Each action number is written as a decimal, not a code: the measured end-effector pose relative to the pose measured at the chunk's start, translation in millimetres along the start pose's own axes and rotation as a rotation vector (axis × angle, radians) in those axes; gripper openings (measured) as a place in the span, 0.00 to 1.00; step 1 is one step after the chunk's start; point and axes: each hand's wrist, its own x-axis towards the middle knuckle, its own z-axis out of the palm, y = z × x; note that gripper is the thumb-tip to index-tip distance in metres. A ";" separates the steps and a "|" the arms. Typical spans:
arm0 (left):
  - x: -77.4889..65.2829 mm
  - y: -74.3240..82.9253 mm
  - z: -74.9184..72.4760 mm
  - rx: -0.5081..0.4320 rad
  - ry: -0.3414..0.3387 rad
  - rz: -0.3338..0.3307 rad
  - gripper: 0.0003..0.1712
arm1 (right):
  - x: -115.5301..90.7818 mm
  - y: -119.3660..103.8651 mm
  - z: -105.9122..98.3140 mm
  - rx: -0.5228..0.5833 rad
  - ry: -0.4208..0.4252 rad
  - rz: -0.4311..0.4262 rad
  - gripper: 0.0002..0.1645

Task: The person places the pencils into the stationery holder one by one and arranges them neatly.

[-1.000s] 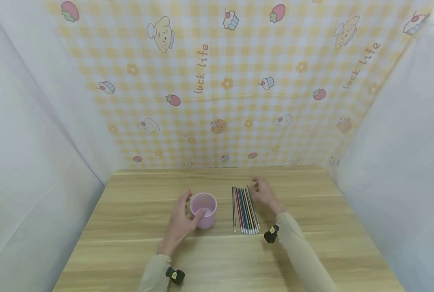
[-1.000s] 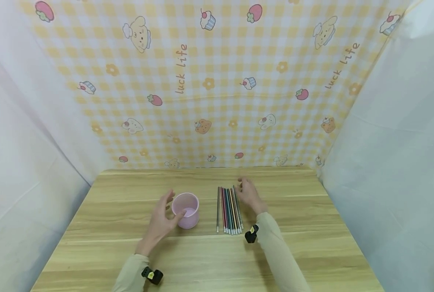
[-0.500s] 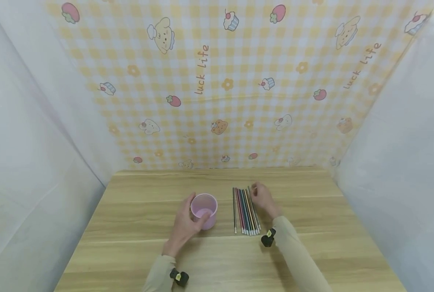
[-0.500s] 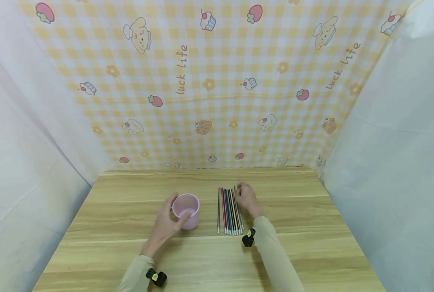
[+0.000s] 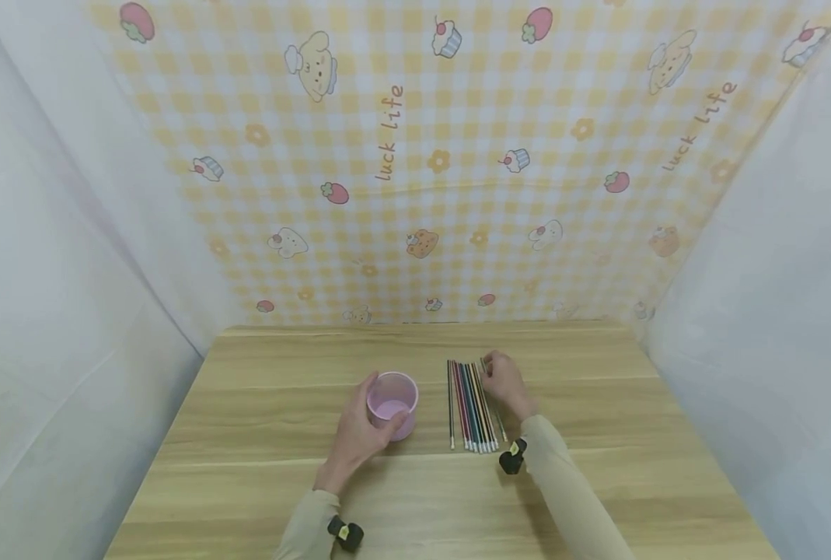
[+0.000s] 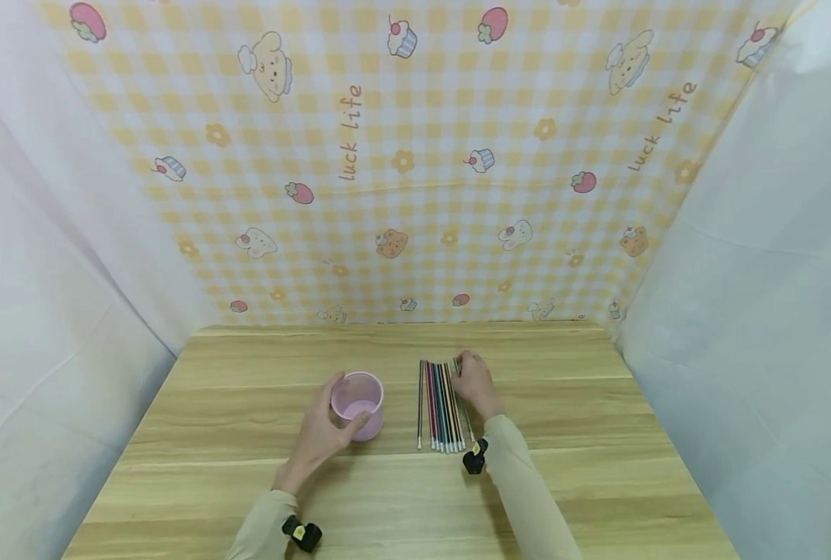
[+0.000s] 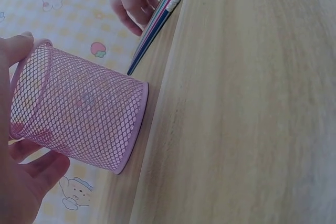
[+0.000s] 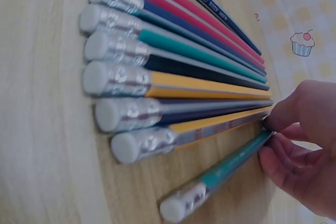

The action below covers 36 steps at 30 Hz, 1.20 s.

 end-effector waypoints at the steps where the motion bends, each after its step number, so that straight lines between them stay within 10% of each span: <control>1: 0.1 0.3 0.3 -0.004 0.000 -0.003 0.53 | 0.4 -0.3 -0.2 -0.009 0.001 0.007 0.21; 36: -1.0 -1.6 3.3 -0.039 0.018 -0.019 0.53 | 0.5 -18.0 -23.8 0.129 0.034 0.079 0.25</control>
